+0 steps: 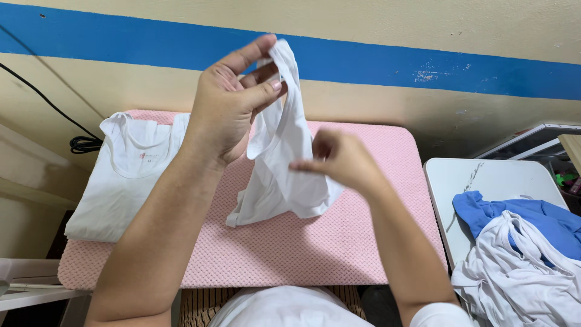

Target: The person folds multiple white tank tops one by one on a pink mat. Each top is laid flat, smoothed, folded in half lengthwise, then folded again to form a compact rectangle and placed in a growing stack.

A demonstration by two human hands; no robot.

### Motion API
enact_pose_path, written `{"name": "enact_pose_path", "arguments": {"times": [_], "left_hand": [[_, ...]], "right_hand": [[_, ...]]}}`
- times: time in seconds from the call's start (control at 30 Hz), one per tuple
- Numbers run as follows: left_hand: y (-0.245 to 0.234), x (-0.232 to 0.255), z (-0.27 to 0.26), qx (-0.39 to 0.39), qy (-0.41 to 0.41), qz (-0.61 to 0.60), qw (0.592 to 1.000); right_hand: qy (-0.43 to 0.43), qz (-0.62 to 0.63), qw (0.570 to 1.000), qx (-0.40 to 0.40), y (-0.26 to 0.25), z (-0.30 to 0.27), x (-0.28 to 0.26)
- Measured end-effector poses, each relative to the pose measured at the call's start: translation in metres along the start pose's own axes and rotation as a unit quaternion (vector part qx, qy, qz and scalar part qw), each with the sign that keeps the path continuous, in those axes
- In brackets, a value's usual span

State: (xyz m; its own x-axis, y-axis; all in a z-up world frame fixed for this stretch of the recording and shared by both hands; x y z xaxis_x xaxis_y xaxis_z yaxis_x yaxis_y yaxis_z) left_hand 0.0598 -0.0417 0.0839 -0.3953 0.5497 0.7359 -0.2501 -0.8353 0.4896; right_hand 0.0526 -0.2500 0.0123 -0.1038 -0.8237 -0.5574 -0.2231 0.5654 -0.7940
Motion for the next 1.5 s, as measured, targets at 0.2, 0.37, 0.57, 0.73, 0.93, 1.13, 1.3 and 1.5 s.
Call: {"name": "enact_pose_path", "arguments": {"times": [0.2, 0.37, 0.57, 0.73, 0.93, 1.13, 1.3, 1.5], "left_hand": [[0.009, 0.039, -0.014, -0.020, 0.266, 0.321, 0.908], [0.000, 0.061, -0.036, -0.046, 0.438, 0.571, 0.693], [-0.051, 0.076, -0.054, -0.006, 0.392, 0.587, 0.708], [-0.104, 0.053, -0.081, 0.064, 0.282, 0.647, 0.705], [-0.145, -0.010, -0.123, 0.015, -0.072, 0.750, 0.658], [-0.120, -0.091, -0.144, -0.104, -0.139, 0.614, 0.770], [-0.095, -0.134, -0.135, -0.164, -0.082, 0.688, 0.702], [-0.107, -0.144, -0.106, -0.037, -0.166, 0.551, 0.817]], "right_hand": [[0.143, 0.049, 0.988, -0.008, 0.067, 0.008, 0.066], [0.039, 0.376, 0.925, 0.023, -0.033, 0.000, 0.107], [-0.136, 0.215, 0.933, 0.256, -0.148, -0.040, 0.063], [-0.174, 0.128, 0.954, 0.209, -0.132, 0.007, 0.039], [-0.062, 0.129, 0.972, 0.185, -0.062, 0.027, 0.115], [0.263, -0.033, 0.960, 0.086, -0.015, -0.010, 0.207], [0.329, -0.007, 0.943, 0.046, 0.021, -0.031, 0.238], [0.225, 0.261, 0.939, 0.023, 0.018, -0.026, 0.277]]}}
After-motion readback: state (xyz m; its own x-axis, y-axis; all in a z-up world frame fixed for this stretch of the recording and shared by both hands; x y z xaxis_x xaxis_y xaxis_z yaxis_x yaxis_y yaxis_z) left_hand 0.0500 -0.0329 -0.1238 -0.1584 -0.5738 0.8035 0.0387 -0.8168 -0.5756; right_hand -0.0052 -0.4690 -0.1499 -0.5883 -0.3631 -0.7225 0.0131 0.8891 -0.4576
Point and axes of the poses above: each hand's wrist, its own z-axis towards the middle knuckle, its own y-axis out of the palm, x = y × z, the point moved 3 cm from there along z, towards the middle knuckle, and after that the axes turned 12 degrees about y, right-handed, at the moved point
